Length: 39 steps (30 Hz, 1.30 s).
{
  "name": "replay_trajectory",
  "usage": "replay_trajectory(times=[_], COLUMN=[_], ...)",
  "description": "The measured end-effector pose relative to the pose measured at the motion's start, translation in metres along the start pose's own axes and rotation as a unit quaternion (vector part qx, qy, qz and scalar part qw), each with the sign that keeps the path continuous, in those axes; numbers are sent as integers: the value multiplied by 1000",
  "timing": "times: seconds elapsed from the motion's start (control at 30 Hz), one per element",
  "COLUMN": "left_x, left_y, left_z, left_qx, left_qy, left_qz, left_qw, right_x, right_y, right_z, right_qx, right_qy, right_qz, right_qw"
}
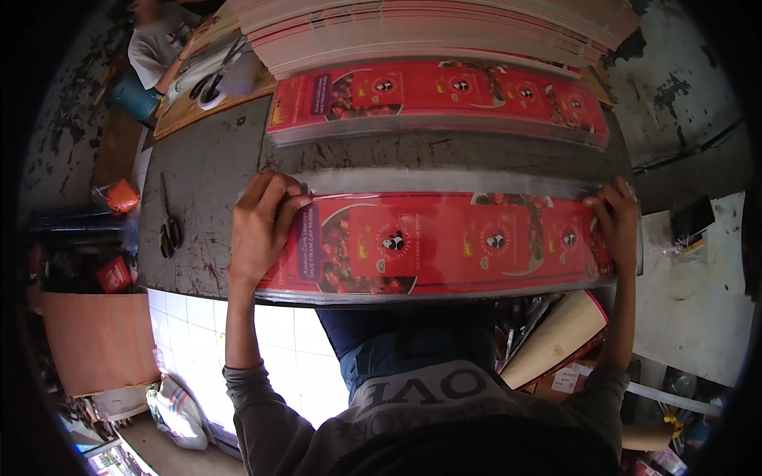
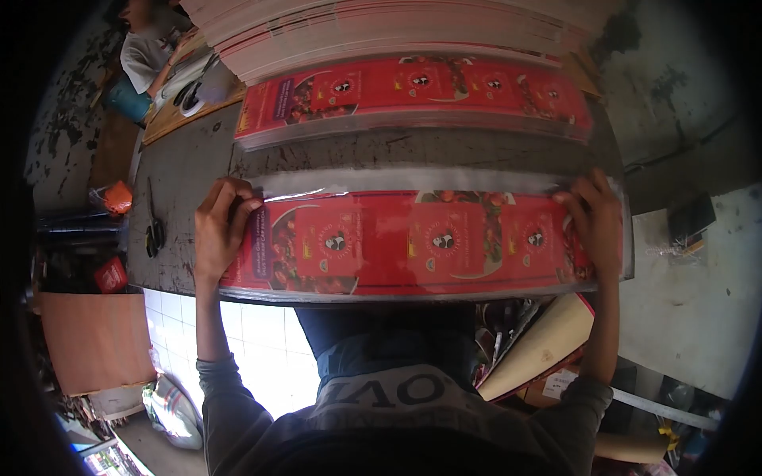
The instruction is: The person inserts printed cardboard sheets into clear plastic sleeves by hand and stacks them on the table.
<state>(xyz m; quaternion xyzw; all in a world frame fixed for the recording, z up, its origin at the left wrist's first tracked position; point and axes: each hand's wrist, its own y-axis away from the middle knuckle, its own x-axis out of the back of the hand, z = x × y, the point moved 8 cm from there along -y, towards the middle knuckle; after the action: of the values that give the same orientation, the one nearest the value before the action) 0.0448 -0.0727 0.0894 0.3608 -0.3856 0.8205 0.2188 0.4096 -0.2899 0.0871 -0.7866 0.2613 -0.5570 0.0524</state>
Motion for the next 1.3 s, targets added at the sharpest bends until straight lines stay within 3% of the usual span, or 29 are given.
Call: replay_trajectory(times=[0.13, 0.2, 0.27, 0.47, 0.77, 1.0, 1.07, 1.2, 1.3], left_x=[1, 4, 7, 12, 11, 9, 10, 13, 32], left_y=[-2, -5, -2, 7, 3, -1, 2, 8, 23], left_z=[-5, -15, -35, -41, -29, -28, -35, -41, -39], left_qx=[38, 63, 76, 52, 2, -5, 22, 69, 100], left_qy=[33, 67, -6, 74, -47, -53, -10, 16, 25], left_qz=[-25, -35, -97, -7, -28, -51, -42, -56, 15], left_qw=[998, 995, 992, 996, 998, 997, 999, 996, 995], right_x=[3, 7, 16, 25, 24, 22, 24, 25, 34], right_y=[2, 2, 4, 12, 8, 4, 5, 8, 16], right_z=[2, 3, 17, 51, 49, 42, 42, 63, 73], right_qx=[-10, 29, 23, -27, 5, 21, 26, -54, -53], right_qy=[5, -3, -22, -65, 12, 66, 76, 15, -30], right_qz=[-3, 1, 0, 19, 39, 40, 49, 0, 10], right_qw=[1000, 1000, 999, 997, 999, 997, 996, 998, 998])
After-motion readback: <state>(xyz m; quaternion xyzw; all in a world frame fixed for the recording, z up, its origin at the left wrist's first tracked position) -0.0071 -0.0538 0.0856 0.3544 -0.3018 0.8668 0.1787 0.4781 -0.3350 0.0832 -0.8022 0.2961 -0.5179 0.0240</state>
